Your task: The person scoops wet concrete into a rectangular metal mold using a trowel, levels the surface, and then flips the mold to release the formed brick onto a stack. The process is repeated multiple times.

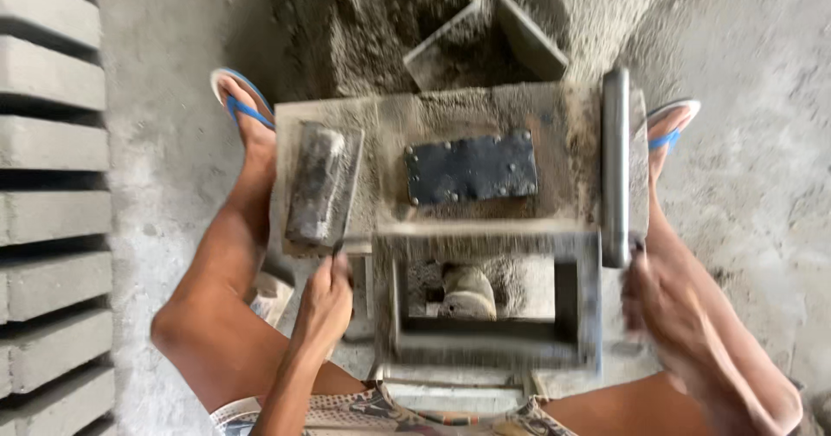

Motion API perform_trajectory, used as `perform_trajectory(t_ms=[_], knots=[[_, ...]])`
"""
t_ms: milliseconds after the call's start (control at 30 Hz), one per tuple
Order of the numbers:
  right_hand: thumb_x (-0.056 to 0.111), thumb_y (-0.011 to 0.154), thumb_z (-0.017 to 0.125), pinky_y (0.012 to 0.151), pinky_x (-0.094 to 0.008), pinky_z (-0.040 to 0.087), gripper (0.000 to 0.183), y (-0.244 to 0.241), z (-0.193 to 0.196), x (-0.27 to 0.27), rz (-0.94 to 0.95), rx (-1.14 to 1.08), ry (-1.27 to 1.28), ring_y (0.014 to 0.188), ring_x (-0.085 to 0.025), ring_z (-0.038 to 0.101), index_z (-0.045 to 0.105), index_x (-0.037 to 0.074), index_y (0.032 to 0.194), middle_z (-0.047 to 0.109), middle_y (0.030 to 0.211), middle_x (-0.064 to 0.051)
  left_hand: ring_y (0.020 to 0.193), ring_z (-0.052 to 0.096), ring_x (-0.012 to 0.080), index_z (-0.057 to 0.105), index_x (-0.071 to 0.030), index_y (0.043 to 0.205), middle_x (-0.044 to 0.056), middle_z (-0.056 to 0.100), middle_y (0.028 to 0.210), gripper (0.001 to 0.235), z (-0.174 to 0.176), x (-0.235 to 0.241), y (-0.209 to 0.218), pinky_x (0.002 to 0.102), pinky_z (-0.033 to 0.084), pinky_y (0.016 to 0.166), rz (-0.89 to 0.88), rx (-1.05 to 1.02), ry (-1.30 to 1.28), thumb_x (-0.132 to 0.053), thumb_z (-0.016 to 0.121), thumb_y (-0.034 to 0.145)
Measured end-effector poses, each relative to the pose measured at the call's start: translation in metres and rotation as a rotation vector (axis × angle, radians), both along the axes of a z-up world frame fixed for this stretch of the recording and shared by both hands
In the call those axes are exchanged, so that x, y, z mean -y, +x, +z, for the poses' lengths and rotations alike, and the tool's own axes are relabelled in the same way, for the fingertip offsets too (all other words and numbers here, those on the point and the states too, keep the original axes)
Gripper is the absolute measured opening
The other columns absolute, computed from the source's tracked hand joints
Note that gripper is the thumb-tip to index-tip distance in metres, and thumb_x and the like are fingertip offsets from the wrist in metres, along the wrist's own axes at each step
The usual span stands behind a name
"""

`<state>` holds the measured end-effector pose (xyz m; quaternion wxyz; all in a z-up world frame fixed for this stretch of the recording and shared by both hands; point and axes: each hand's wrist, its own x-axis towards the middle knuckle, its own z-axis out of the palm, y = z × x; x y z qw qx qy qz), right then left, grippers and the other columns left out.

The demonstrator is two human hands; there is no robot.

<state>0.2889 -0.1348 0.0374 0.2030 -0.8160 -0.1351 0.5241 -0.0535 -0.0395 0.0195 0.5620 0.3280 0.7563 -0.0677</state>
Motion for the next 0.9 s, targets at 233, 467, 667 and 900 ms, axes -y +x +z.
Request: perform_trajectory(t_ms=[233, 467, 667, 900], knots=[[0.037, 0.103, 0.037, 0.046, -0.034, 0.038, 0.039, 0.038, -0.084, -0.102, 0.059, 0.190, 0.344, 0.053, -0.018, 0.042, 0.048, 0.006, 0.083, 0.043, 0.066, -0.006, 0.098, 0.054, 0.0465, 0.056, 0.000, 0.093, 0.028, 0.060, 0.098, 0.046, -0.075, -0.089, 0.024, 0.052, 0.039, 0.082, 0.001, -0.098, 0.629, -0.036, 0.028, 0.096], [0.036, 0.099, 0.038, 0.072, -0.054, 0.042, 0.055, 0.051, -0.099, -0.129, 0.262, 0.565, 0.200, 0.078, -0.042, 0.061, 0.062, -0.006, 0.074, 0.061, 0.065, -0.026, 0.094, 0.058, 0.0473, 0.058, 0.005, 0.091, 0.032, 0.060, 0.092, 0.043, -0.078, -0.126, 0.055, 0.055, 0.046, 0.083, -0.069, -0.063, 0.659, -0.025, 0.028, 0.096], [0.036, 0.094, 0.047, 0.080, -0.046, 0.050, 0.032, 0.025, -0.044, -0.213, 0.526, 0.689, 0.246, 0.090, -0.035, 0.064, 0.065, 0.021, 0.114, 0.067, 0.094, -0.015, 0.092, 0.064, 0.0321, 0.064, -0.017, 0.098, 0.009, 0.065, 0.095, 0.026, -0.032, -0.199, 0.049, 0.047, 0.052, 0.078, -0.312, -0.104, 0.746, -0.027, 0.042, 0.091], [0.017, 0.076, 0.054, 0.083, -0.051, 0.047, 0.050, -0.037, 0.029, -0.300, 0.723, 0.298, 0.645, 0.093, -0.036, 0.064, 0.057, 0.022, 0.125, 0.071, 0.096, -0.011, 0.122, 0.037, 0.0514, 0.010, -0.001, 0.145, 0.035, 0.035, 0.136, 0.077, -0.005, -0.264, 0.110, 0.062, 0.036, 0.096, -0.509, 0.063, 0.879, -0.015, 0.057, 0.086]])
